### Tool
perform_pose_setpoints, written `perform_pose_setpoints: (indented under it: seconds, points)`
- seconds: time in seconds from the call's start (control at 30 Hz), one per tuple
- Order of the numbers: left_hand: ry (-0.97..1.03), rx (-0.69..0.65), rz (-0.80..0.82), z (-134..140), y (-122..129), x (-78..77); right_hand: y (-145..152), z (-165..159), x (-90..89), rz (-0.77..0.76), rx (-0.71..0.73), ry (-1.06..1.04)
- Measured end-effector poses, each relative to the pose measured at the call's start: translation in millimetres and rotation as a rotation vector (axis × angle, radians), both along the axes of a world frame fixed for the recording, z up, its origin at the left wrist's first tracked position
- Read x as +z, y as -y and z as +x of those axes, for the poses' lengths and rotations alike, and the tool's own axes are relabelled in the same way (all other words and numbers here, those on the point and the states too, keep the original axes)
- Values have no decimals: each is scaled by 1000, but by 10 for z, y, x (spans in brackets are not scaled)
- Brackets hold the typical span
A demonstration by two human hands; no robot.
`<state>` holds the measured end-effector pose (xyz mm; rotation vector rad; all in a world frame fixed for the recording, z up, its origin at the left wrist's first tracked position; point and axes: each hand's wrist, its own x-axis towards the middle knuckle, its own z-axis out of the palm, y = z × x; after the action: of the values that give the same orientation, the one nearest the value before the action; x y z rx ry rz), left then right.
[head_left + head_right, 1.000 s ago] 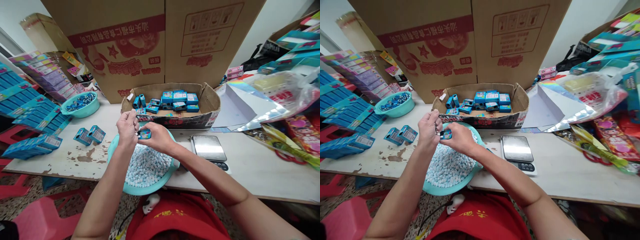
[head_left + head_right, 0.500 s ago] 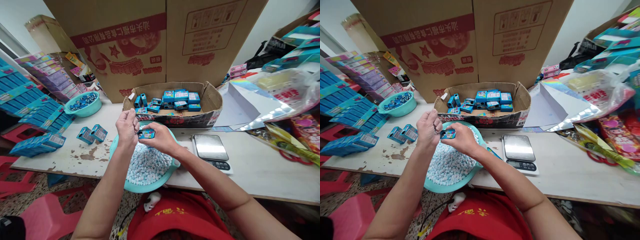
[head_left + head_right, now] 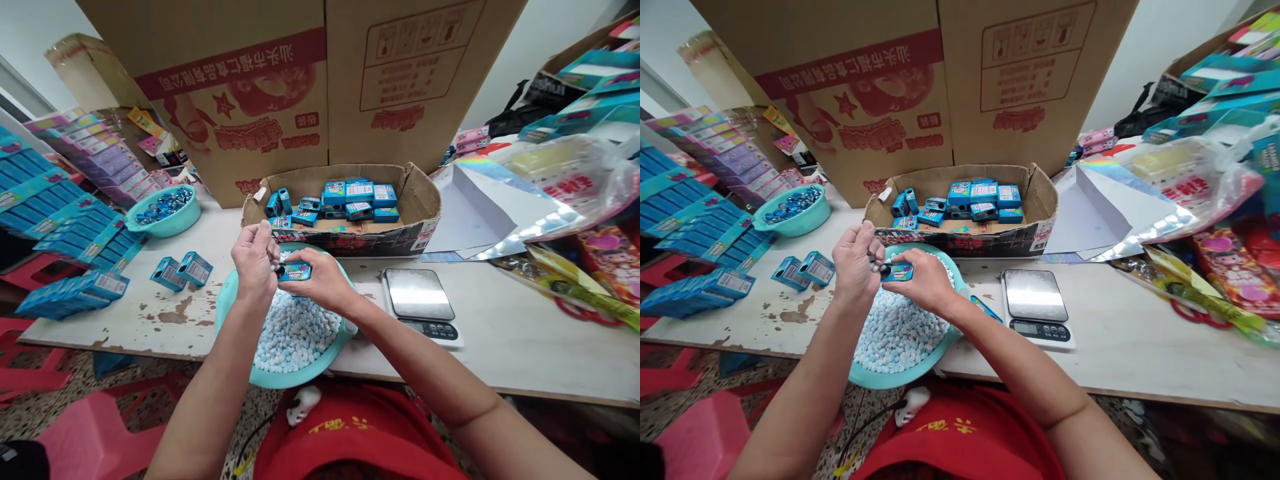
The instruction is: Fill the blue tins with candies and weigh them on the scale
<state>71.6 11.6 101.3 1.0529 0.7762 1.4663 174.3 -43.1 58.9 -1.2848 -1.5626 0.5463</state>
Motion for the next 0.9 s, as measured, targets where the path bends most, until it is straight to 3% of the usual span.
perform_pose_setpoints:
  seconds: [0.37, 0.43, 0.5, 0.57, 0.67, 0.8, 0.9]
  points:
    - [-99, 20, 37, -16, -20, 39, 46, 132, 10, -85, 4, -179]
    - [-311, 73, 94, -137, -19, -90, 166, 335, 36, -115, 17, -273]
    - [-692, 62, 176, -309, 4, -329, 333, 656, 46, -100, -36, -358]
    - [-1115, -54, 267, -482, 56, -630, 509, 1048, 16, -55, -186, -372]
    - [-1537, -268, 360, -635, 181, -999, 716, 1591, -155, -26, -445, -262]
    - [-1789, -269, 495, -618, 315, -1120, 834, 1939, -555, -129, -587, -178]
    - [-1699, -191, 599, -583, 321, -1102, 890, 1987, -770, -225, -567, -180]
